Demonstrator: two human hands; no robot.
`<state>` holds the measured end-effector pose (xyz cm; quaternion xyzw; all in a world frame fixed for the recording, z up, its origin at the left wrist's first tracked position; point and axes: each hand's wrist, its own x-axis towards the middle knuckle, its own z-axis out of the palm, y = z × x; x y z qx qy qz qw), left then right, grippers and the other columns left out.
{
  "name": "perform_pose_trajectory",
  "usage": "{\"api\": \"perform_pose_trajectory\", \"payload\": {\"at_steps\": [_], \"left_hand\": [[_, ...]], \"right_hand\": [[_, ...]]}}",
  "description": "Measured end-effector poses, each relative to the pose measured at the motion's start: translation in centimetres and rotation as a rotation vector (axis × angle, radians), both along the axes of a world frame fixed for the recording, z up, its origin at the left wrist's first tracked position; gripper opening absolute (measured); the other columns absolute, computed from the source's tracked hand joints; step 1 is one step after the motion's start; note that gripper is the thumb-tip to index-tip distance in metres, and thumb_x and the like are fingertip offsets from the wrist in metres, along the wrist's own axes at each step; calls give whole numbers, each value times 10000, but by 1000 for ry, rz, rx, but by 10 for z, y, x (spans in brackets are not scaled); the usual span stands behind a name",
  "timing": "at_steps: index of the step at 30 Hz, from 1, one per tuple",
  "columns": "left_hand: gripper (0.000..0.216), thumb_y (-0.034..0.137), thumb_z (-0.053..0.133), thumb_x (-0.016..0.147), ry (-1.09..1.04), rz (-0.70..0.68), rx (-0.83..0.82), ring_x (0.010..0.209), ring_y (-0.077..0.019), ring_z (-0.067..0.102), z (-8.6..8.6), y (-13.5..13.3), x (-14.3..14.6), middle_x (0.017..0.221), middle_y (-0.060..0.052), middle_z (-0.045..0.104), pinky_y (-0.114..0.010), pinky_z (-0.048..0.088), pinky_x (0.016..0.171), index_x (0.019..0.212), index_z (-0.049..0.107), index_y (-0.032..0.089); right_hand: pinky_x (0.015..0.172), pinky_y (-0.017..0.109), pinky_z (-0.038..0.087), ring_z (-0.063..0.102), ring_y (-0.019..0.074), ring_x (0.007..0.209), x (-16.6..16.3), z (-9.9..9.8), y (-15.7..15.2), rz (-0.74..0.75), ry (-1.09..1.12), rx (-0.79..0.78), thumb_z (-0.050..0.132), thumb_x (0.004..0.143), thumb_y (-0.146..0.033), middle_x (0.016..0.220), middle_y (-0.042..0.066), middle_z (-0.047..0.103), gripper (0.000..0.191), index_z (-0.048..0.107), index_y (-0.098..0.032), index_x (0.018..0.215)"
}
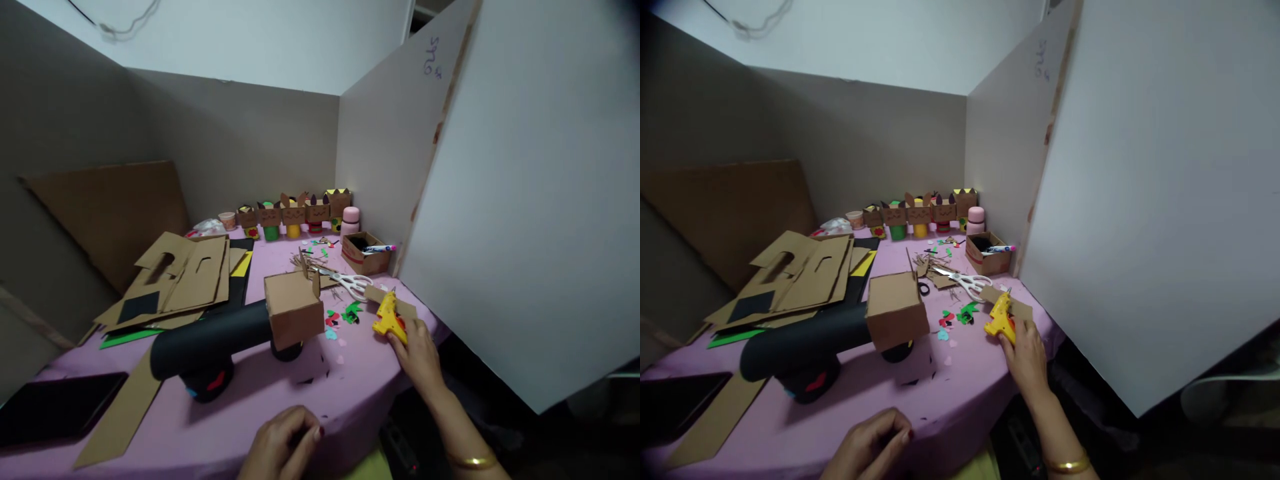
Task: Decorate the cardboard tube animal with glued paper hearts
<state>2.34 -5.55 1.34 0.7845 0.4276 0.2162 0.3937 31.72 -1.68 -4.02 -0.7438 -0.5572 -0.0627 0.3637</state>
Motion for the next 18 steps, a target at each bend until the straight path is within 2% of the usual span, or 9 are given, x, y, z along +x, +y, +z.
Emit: {"api": "perform_pose_trajectory", "payload": {"at_steps": [3, 6, 9, 11, 14, 18], "left_hand": [[238, 282, 402, 883, 39, 18, 101, 733, -167, 581, 3, 11, 16, 764, -32, 638, -253, 428, 681, 749, 578, 192], [217, 227, 402, 881, 103, 28, 217, 805, -189, 598, 0, 23, 27, 831, -49, 652, -290, 443, 737, 830, 611, 193], [226, 202, 408, 876, 177, 46, 336, 866, -216, 595, -7, 32, 35, 901, -72, 654, -339, 454, 782, 925, 629, 188], [241, 196, 410, 876, 228, 39, 391, 883, -228, 591, -10, 37, 41, 931, -82, 650, -366, 460, 794, 961, 635, 189], [253, 195, 408, 877, 268, 39, 429, 883, -233, 591, -12, 42, 51, 935, -91, 647, -376, 474, 796, 990, 633, 179], [268, 181, 386, 881, 294, 85, 441, 937, -239, 590, -8, 51, 64, 970, -97, 648, -386, 475, 842, 998, 627, 165]], "right_hand": [[854, 499, 421, 494, 345, 1040, 1, -5, -3, 17, 116, 124, 461, 837, -376, 1188, 214, 445, 391, 488, -132, 1142], [881, 453, 423, 498, 300, 1045, 1, -5, -9, 66, 239, 220, 441, 856, -399, 1119, 166, 499, 359, 460, -159, 1123], [801, 393, 464, 531, 265, 975, -4, -1, -21, 103, 383, 261, 445, 870, -421, 1073, 134, 528, 356, 427, -186, 1137], [758, 353, 461, 545, 234, 903, -11, 2, -31, 152, 607, 270, 468, 870, -425, 1025, 98, 549, 348, 424, -214, 1145], [693, 292, 423, 510, 180, 768, -23, 7, -45, 244, 962, 277, 486, 870, -433, 884, 30, 554, 288, 496, -242, 1084], [628, 265, 389, 462, 146, 681, -35, 11, -56, 349, 1194, 278, 507, 867, -422, 875, 10, 552, 224, 560, -256, 1008]]}}
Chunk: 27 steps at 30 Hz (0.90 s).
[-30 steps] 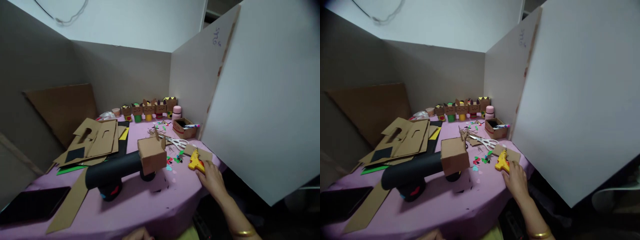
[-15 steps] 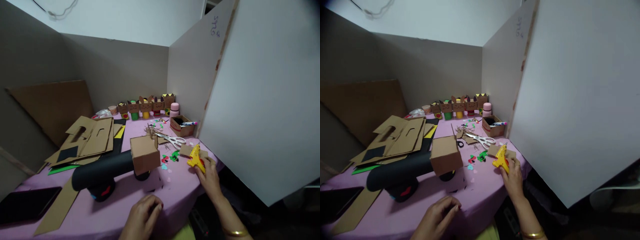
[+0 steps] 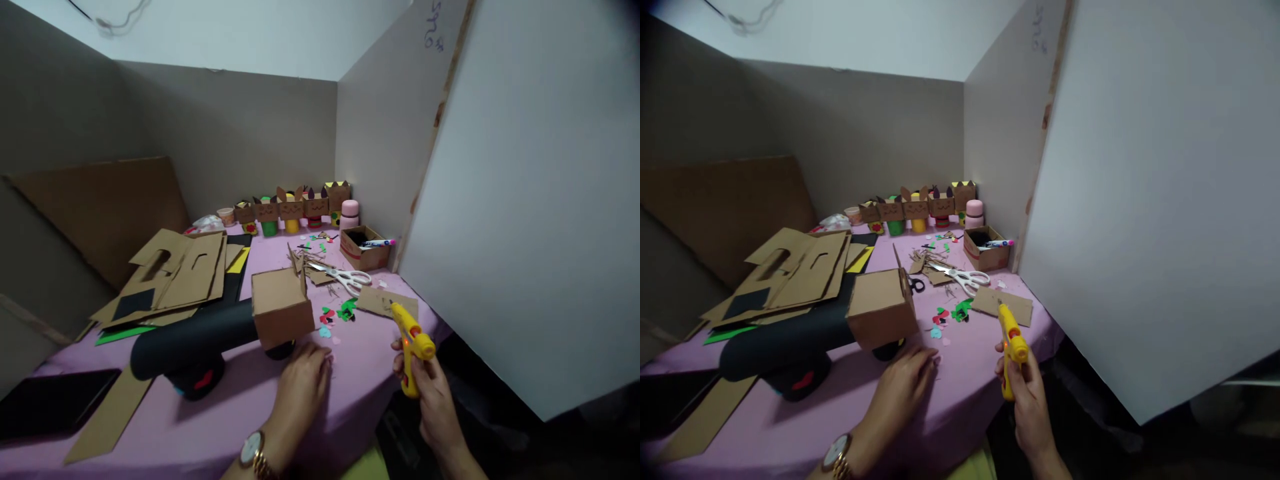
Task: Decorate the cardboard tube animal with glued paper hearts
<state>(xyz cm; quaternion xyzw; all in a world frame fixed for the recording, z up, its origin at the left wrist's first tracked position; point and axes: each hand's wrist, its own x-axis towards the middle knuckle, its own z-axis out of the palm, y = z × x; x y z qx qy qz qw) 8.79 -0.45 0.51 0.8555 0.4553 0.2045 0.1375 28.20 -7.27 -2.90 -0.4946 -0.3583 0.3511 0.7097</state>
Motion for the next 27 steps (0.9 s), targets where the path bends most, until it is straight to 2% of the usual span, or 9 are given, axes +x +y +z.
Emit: {"api": "perform_pose_trajectory", "payload": {"at_steps": [4, 6, 9, 13, 16, 18, 22, 25, 27], "left_hand": [[331, 169, 366, 881, 6, 20, 52, 1101, -250, 533, -1, 10, 11, 1204, -120, 575, -409, 428, 947, 1155, 550, 162], [349, 187, 355, 889, 3, 5, 59, 1134, -241, 519, -3, 15, 17, 1276, -124, 529, -399, 419, 969, 1197, 517, 163], [360, 199, 353, 890, -16, -24, 79, 1200, -222, 472, -4, 23, 30, 1310, -113, 508, -375, 396, 1004, 1217, 501, 169], [371, 167, 371, 866, 57, 14, 70, 1233, -240, 435, 0, 37, 50, 1318, -130, 509, -398, 347, 1034, 1205, 521, 145], [377, 170, 405, 844, 99, 64, 32, 1213, -298, 445, 3, 50, 63, 1306, -169, 512, -467, 338, 1013, 1193, 535, 114], [389, 177, 423, 832, 107, 77, 16, 1228, -332, 420, 2, 56, 69, 1305, -178, 512, -540, 318, 996, 1203, 527, 122], [432, 212, 447, 829, 110, -11, -17, 1275, -308, 373, -3, 56, 73, 1359, -118, 480, -591, 266, 1005, 1260, 477, 190], [474, 229, 449, 835, 104, -82, -30, 1306, -280, 333, -5, 48, 71, 1394, -95, 441, -593, 223, 1028, 1308, 419, 204], [442, 226, 435, 846, 91, -114, -25, 1299, -266, 347, -5, 42, 68, 1376, -84, 467, -594, 190, 1040, 1288, 443, 214]], "right_hand": [[611, 266, 372, 437, 149, 650, -5, -2, -3, 79, 46, -6, 505, 873, -414, 733, -7, 526, 225, 575, -248, 1008], [599, 266, 368, 432, 151, 650, -6, -5, -3, 95, 69, -3, 506, 875, -407, 737, -5, 532, 221, 571, -249, 1015], [593, 264, 368, 433, 146, 646, -8, -6, -2, 109, 106, 4, 505, 878, -400, 804, 6, 562, 215, 563, -258, 1029], [605, 274, 379, 456, 150, 659, -10, -2, -2, 103, 104, -6, 521, 865, -410, 923, 34, 588, 248, 565, -250, 1050], [611, 282, 386, 473, 158, 673, -10, -1, -2, 85, 79, -24, 528, 856, -422, 957, 46, 593, 273, 578, -243, 1057], [603, 282, 389, 474, 162, 659, -9, -3, -2, 83, 77, -30, 525, 854, -431, 886, 36, 603, 279, 588, -247, 1055], [577, 273, 386, 478, 170, 633, -4, -10, -1, 97, 91, -34, 533, 843, -453, 647, -7, 555, 285, 603, -255, 1037], [570, 271, 388, 466, 162, 610, 0, -14, -1, 95, 107, -39, 538, 845, -441, 649, -10, 554, 284, 595, -250, 1047], [571, 266, 394, 459, 154, 597, 1, -14, -1, 93, 118, -38, 544, 847, -429, 664, -11, 562, 273, 593, -251, 1048]]}}
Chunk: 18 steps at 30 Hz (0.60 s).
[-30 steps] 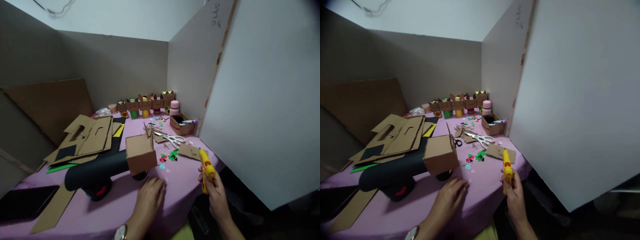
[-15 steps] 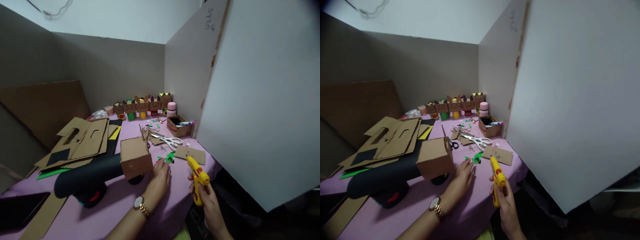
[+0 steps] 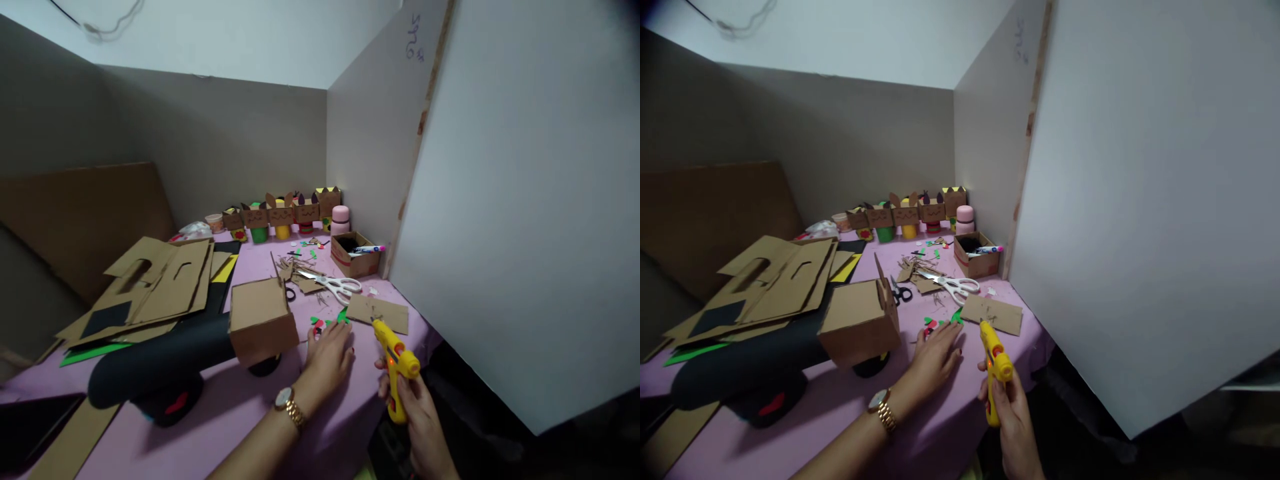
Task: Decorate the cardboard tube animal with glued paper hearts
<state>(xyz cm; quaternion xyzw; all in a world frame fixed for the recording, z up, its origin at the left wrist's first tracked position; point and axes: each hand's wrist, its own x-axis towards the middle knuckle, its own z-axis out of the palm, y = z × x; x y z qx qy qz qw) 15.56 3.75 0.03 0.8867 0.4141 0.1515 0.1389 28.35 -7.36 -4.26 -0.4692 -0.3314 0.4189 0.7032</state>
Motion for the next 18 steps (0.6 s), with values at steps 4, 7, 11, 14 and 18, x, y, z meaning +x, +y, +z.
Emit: {"api": "perform_pose_trajectory", "payload": {"at_steps": [4, 7, 11, 14, 18], "left_hand": [[349, 206, 404, 868, -42, 29, 31, 1230, -262, 434, 5, -7, -10, 1300, -89, 547, -595, 184, 1036, 1193, 532, 218], [326, 188, 371, 885, -27, 114, 56, 1192, -261, 467, 11, -6, -13, 1269, -112, 564, -559, 228, 1029, 1150, 561, 202], [291, 188, 386, 874, 19, 123, 66, 1194, -302, 453, 13, 1, -5, 1249, -123, 570, -576, 262, 990, 1082, 588, 193], [268, 212, 402, 866, 32, 80, 71, 1224, -318, 411, 12, 8, 4, 1228, -112, 581, -584, 247, 983, 1068, 578, 196], [229, 215, 438, 840, 39, 35, 63, 1243, -311, 378, 9, 12, 10, 1192, -105, 589, -568, 230, 986, 1029, 568, 199]], "right_hand": [[601, 256, 418, 500, 151, 656, 2, 5, 4, -11, 28, 15, 562, 839, -418, 820, 17, 627, 256, 608, -250, 1028], [584, 259, 433, 549, 172, 717, 3, 10, 14, -60, 39, -1, 594, 808, -441, 955, 52, 657, 303, 624, -237, 1031], [577, 270, 449, 585, 188, 730, 7, 18, 36, -65, 7, -9, 611, 776, -478, 992, 70, 679, 362, 632, -227, 1035], [581, 266, 451, 582, 169, 671, 9, 25, 53, -56, -23, -1, 595, 774, -499, 913, 51, 695, 360, 639, -224, 1002], [498, 249, 423, 568, 149, 577, 16, 26, 68, -96, -36, 13, 574, 777, -514, 845, 38, 700, 369, 630, -221, 995]]}}
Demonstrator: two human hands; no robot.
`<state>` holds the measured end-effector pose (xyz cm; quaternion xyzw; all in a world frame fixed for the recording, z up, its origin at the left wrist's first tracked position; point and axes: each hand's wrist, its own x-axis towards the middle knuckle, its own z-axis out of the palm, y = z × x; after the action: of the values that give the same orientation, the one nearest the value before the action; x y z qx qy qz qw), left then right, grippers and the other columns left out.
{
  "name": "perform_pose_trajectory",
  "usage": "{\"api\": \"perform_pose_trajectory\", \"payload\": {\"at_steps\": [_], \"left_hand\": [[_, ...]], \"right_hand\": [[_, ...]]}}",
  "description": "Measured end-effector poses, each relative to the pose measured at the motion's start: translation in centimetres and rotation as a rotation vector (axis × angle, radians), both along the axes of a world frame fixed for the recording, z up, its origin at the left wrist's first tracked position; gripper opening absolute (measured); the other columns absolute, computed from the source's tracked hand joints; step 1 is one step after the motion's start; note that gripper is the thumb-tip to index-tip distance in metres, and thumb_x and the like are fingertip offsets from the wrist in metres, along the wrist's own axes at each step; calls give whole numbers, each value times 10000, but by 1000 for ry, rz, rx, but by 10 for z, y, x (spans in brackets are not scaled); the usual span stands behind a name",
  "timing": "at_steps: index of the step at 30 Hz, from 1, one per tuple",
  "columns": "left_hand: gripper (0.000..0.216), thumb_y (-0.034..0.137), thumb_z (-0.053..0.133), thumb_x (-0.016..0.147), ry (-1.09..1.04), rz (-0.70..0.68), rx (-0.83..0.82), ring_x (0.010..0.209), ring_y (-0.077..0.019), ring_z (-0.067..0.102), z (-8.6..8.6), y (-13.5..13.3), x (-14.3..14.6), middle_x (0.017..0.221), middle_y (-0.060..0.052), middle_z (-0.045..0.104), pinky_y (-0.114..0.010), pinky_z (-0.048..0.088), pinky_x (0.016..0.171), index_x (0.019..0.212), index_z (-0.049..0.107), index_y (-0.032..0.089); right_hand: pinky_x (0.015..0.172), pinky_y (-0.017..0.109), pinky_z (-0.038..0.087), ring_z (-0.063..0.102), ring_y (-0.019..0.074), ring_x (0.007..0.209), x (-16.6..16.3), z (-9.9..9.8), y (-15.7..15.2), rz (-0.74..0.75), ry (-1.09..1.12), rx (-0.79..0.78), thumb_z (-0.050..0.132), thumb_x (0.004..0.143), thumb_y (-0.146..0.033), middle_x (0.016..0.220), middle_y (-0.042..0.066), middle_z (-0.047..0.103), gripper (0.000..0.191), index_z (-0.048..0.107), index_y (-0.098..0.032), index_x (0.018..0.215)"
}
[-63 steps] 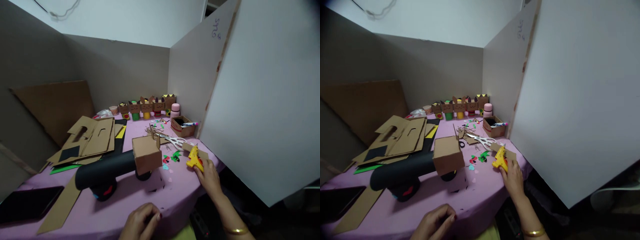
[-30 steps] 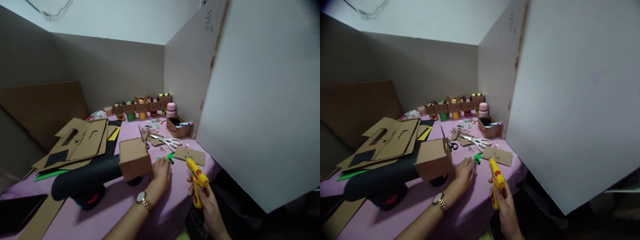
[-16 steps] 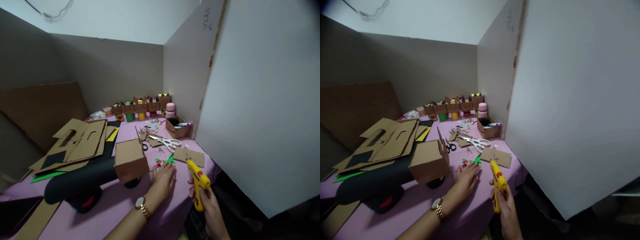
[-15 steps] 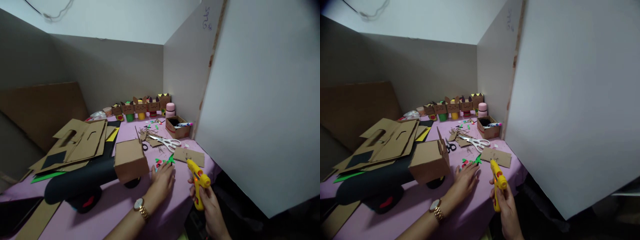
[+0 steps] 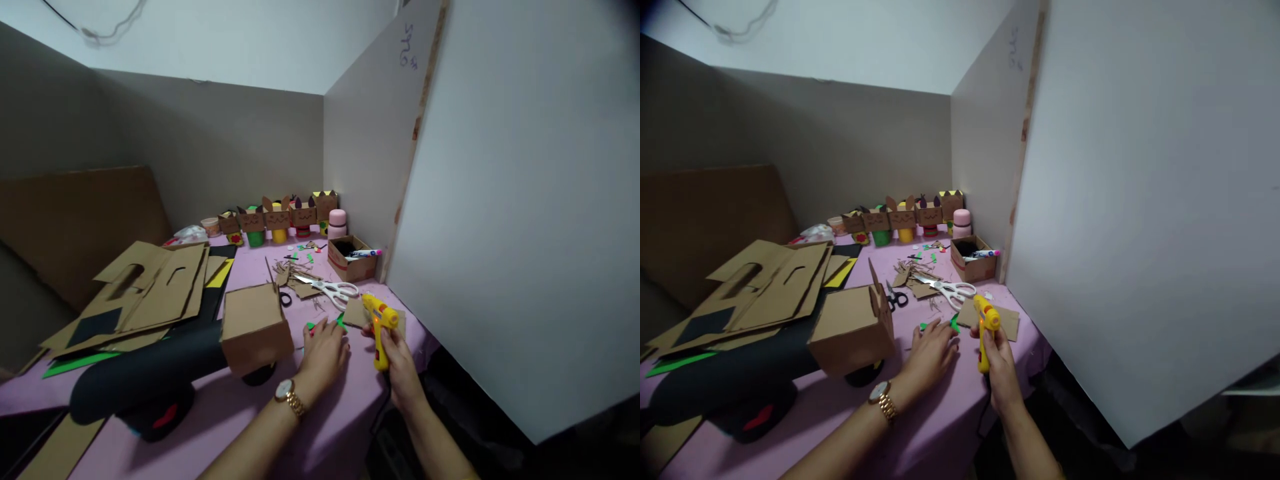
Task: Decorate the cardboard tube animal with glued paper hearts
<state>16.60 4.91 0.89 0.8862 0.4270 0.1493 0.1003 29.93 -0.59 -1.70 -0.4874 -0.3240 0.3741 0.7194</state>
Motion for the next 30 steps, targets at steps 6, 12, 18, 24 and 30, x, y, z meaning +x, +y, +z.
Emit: {"api": "perform_pose_trajectory", "payload": {"at_steps": [6, 12, 18, 24, 30], "left_hand": [[193, 240, 441, 849, 5, -57, 5, 1188, -246, 432, 0, -8, -4, 1203, -30, 588, -501, 227, 1003, 990, 573, 250], [223, 144, 372, 851, 38, 159, 64, 934, -247, 527, 7, 3, -2, 993, -106, 613, -384, 372, 810, 960, 565, 165], [198, 209, 409, 859, 50, 259, 113, 969, -273, 506, 3, 16, 12, 1005, -124, 593, -400, 355, 806, 974, 562, 158], [228, 176, 370, 874, 41, 245, 123, 947, -256, 524, 2, 16, 10, 947, -106, 615, -386, 348, 799, 888, 598, 166], [204, 150, 402, 850, 11, 228, 67, 858, -244, 574, 4, 8, -5, 861, -99, 647, -364, 390, 764, 822, 604, 155]], "right_hand": [[608, 277, 471, 619, 169, 672, 19, -9, 14, -85, -1, 29, 578, 779, -496, 854, 26, 695, 328, 610, -229, 966], [683, 314, 487, 641, 210, 790, 23, -17, 18, -123, -44, 34, 590, 765, -498, 888, 42, 682, 345, 607, -223, 972], [689, 318, 487, 635, 210, 775, 24, -23, 17, -120, -126, 18, 578, 775, -496, 869, 48, 683, 348, 616, -212, 972], [710, 319, 471, 621, 211, 796, 25, -24, 14, -88, -193, -10, 554, 798, -497, 844, 42, 684, 357, 607, -211, 1005], [625, 291, 458, 605, 196, 731, 24, -23, 10, -78, -218, -32, 536, 805, -511, 808, 35, 680, 368, 613, -206, 997]]}}
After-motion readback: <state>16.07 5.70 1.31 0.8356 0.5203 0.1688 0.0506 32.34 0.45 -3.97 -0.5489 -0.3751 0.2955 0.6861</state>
